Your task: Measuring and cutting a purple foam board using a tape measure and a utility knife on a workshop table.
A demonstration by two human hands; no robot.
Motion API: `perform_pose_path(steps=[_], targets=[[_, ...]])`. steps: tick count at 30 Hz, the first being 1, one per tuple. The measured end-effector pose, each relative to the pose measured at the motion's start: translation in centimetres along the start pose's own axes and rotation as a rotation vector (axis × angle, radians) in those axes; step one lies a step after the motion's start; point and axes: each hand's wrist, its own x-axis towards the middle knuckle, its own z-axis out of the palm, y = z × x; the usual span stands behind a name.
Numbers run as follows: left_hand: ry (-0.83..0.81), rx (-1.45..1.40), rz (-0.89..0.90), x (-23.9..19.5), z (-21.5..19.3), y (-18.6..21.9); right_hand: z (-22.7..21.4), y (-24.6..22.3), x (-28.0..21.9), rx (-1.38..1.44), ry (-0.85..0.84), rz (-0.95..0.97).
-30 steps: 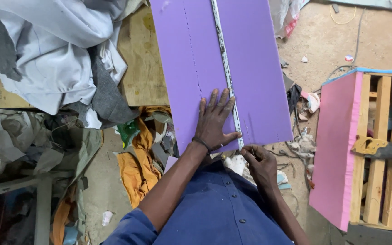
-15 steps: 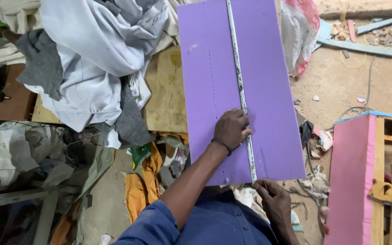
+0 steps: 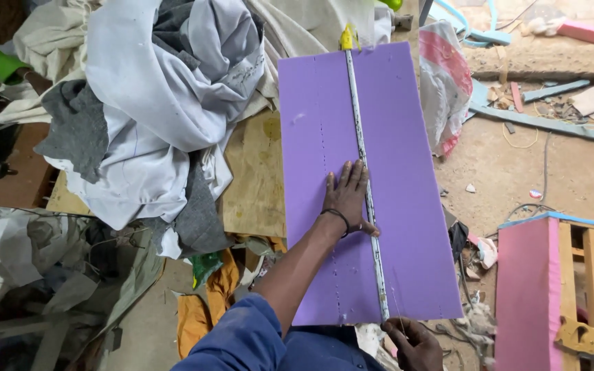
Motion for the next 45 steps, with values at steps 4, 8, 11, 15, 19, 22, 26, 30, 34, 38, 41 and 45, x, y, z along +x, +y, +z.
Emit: perform_pose_path(steps=[4,8,11,15,19,22,26,30,34,38,41,45], targets=[[0.014,0.041,0.02,0.2,0.4,-0.1,-0.9,-1.3,-0.2,-0.505,0.149,-0.043],[0.028,0.047,0.034,0.1,0.6,-0.1,-2.8,-9.6,-0.4,-0.594,0.208,-0.033],[0.031,0.099,0.065,0.7,1.0,0.0,-2.6,-16.2,1.7,-0.55,0.162,-0.082],[0.101,0.101,0.116,0.2,0.9,0.0,1.2,-25.9,6.4,-0.441,0.034,-0.383],[0.122,0.055,0.14,-0.7,-0.1,-0.1,6.9,-36.7,12.1,-0.672,-0.04,-0.64],[0.062,-0.007,0.15,-1.2,-1.1,-0.5,11.4,-44.0,17.2,-0.772,-0.029,-0.698],[0.047,0.006,0.13,-1.0,-0.7,-0.3,16.3,-50.0,26.4,-0.823,-0.028,-0.7],[0.086,0.024,0.126,-1.2,-0.5,-0.3,19.8,-53.4,32.8,-0.928,-0.022,-0.707],[0.098,-0.007,0.139,-1.4,-0.5,-0.3,21.4,-54.8,36.7,-0.986,0.036,-0.687],[0.142,-0.022,0.154,-1.0,0.7,-0.6,22.1,-55.3,38.4,-1.009,0.041,-0.617],[0.159,-0.002,0.149,-0.9,0.8,-0.5,21.7,-55.7,37.1,-0.984,0.013,-0.624],[0.154,0.031,0.151,-0.4,0.8,-0.7,19.3,-55.4,31.3,-1.063,-0.036,-0.584]])
